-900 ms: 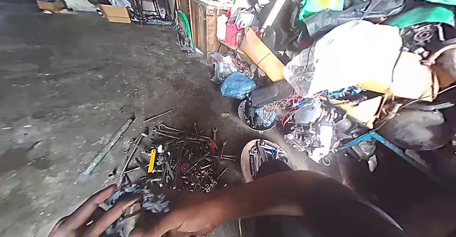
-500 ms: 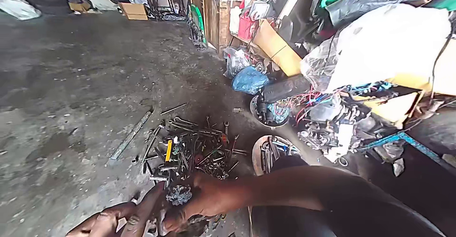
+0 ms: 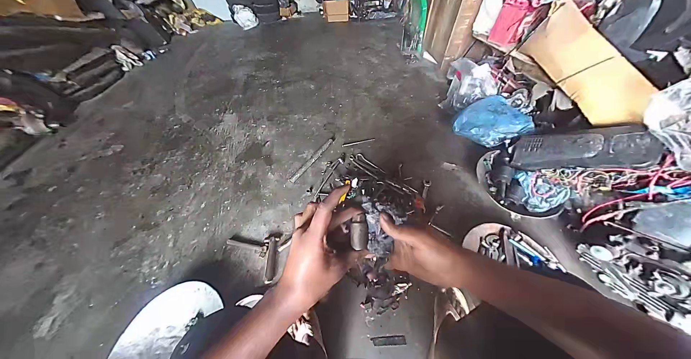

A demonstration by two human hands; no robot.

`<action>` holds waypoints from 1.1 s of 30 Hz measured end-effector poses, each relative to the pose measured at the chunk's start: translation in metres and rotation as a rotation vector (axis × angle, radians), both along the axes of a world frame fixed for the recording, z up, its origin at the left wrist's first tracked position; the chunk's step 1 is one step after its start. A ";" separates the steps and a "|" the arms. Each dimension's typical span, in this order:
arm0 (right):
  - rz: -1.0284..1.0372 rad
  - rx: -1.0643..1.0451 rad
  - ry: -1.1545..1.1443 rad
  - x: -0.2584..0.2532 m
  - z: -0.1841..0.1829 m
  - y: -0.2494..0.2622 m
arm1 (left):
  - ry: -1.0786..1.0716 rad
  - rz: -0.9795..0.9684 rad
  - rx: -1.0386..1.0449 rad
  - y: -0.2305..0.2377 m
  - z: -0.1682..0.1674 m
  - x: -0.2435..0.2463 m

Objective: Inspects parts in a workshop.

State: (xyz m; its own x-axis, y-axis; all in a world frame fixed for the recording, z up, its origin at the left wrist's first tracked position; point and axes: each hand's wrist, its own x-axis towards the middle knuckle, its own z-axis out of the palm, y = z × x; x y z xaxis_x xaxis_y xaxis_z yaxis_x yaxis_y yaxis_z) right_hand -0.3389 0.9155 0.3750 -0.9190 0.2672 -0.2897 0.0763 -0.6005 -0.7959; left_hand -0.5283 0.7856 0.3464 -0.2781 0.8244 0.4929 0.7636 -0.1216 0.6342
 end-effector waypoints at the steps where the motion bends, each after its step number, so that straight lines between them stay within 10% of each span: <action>1: 0.007 0.012 0.038 0.000 0.002 0.001 | -0.007 0.006 -0.016 0.001 0.001 -0.003; 6: -0.047 0.280 -0.023 -0.005 0.003 0.012 | -0.088 -0.063 0.046 0.000 0.004 -0.001; 13: -0.020 0.147 -0.054 -0.013 -0.002 -0.005 | 0.003 -0.111 0.065 -0.003 0.009 0.016; 23: -0.091 1.591 -0.309 -0.014 0.006 -0.010 | 0.464 0.092 -0.007 -0.013 0.007 0.017; 27: -0.225 0.902 -0.182 -0.019 0.001 0.012 | 0.040 0.060 0.038 -0.011 0.006 -0.001; 30: 0.084 0.198 -0.076 -0.017 -0.003 0.012 | -0.125 -0.047 0.103 -0.006 0.003 0.000; 33: 0.152 -0.017 0.039 -0.019 0.000 -0.012 | -0.188 -0.097 0.141 0.000 0.000 0.004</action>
State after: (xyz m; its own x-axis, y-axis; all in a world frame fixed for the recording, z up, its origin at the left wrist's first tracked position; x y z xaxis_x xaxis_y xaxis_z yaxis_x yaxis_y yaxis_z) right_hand -0.3580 0.9034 0.3748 -0.9591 0.1195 -0.2565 0.1368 -0.5976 -0.7900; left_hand -0.5247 0.7853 0.3468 -0.2986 0.7786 0.5519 0.6139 -0.2861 0.7357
